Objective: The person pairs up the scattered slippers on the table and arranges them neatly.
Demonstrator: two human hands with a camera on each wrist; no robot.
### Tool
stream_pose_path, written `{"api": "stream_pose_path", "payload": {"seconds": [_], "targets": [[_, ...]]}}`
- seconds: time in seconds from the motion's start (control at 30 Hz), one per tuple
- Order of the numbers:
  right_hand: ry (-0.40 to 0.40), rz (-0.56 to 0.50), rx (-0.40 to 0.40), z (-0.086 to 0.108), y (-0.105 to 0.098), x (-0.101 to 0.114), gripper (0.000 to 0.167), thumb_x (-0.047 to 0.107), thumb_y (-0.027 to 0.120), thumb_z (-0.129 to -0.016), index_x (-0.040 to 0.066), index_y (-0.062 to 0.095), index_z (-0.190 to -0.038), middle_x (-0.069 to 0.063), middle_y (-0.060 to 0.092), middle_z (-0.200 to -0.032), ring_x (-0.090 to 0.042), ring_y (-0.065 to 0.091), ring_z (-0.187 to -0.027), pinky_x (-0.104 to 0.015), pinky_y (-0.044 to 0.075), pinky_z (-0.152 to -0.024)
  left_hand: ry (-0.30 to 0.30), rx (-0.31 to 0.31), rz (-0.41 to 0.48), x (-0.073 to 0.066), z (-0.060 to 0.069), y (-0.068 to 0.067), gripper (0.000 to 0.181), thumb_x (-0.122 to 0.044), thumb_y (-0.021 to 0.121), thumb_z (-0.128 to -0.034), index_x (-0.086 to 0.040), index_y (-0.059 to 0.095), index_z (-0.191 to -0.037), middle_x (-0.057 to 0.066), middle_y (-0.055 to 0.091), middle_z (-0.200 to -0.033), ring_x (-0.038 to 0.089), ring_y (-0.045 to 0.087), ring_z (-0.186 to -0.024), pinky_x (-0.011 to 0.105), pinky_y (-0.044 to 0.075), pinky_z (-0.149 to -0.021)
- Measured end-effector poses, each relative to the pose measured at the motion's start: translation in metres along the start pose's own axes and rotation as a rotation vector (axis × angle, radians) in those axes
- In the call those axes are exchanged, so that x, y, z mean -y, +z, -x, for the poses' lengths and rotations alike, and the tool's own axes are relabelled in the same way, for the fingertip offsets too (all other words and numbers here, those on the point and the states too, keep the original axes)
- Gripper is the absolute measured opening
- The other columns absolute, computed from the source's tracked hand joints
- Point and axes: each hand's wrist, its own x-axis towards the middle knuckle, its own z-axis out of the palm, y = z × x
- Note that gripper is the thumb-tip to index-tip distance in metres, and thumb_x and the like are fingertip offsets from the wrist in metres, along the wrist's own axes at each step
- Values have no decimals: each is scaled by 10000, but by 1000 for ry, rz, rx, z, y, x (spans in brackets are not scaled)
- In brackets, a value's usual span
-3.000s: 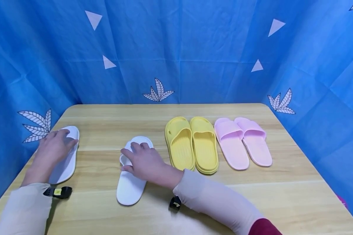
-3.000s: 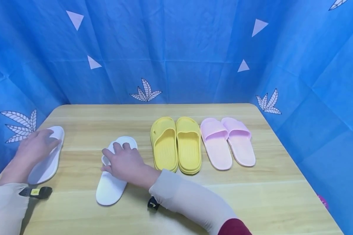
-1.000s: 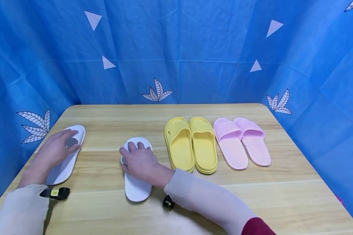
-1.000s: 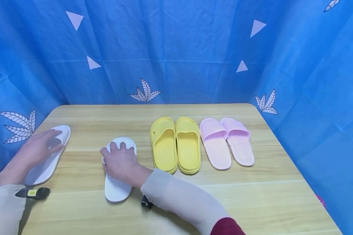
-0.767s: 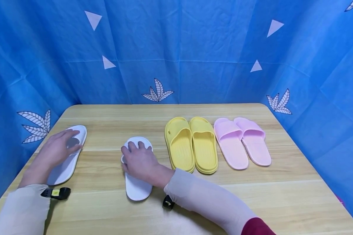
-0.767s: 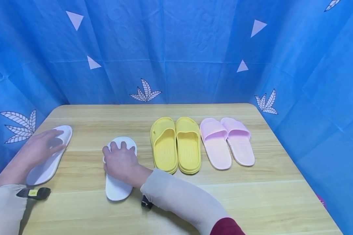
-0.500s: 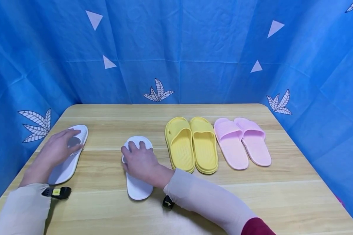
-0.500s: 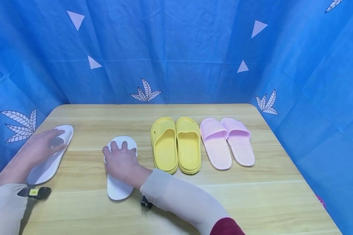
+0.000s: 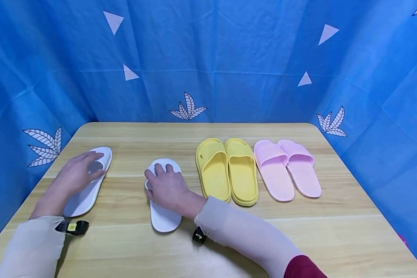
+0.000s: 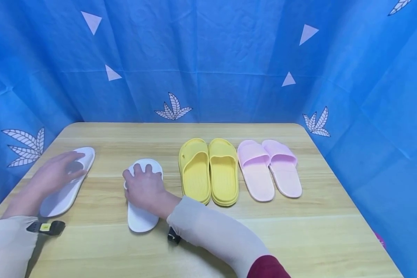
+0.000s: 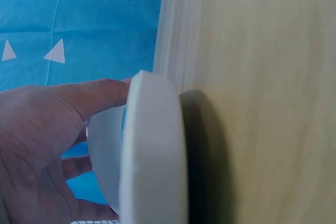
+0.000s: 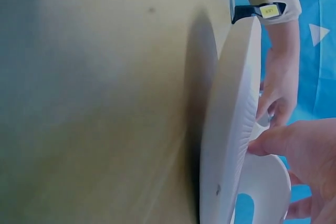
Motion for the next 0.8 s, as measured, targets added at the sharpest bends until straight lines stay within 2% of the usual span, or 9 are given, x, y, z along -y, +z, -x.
{"api": "stream_pose_path", "payload": {"seconds": [0.4, 0.6, 0.8], "targets": [[33, -16, 48, -9, 2, -11, 464, 537, 504, -952, 259, 470, -1322, -14, 516, -1201, -241, 544, -994, -346, 569, -615, 42, -25, -11, -11, 1, 3, 619, -249, 691, -919, 18, 437, -1416, 358, 337, -1435, 578, 297, -1279, 696, 240, -1028], [39, -11, 32, -10, 2, -15, 477, 536, 509, -950, 231, 475, -1315, -26, 529, -1201, -243, 551, -993, -343, 571, -609, 31, -44, 3, -20, 1, 2, 606, -235, 682, -926, 12, 434, -1420, 353, 337, -1442, 580, 293, -1278, 703, 233, -1028], [43, -22, 34, -11, 2, -18, 493, 531, 518, -949, 215, 473, -1325, -38, 531, -1224, -255, 557, -1012, -349, 578, -630, 62, -46, -6, -29, 0, 5, 586, -207, 698, -912, 16, 459, -1399, 345, 354, -1435, 569, 300, -1284, 688, 235, -1038]]}}
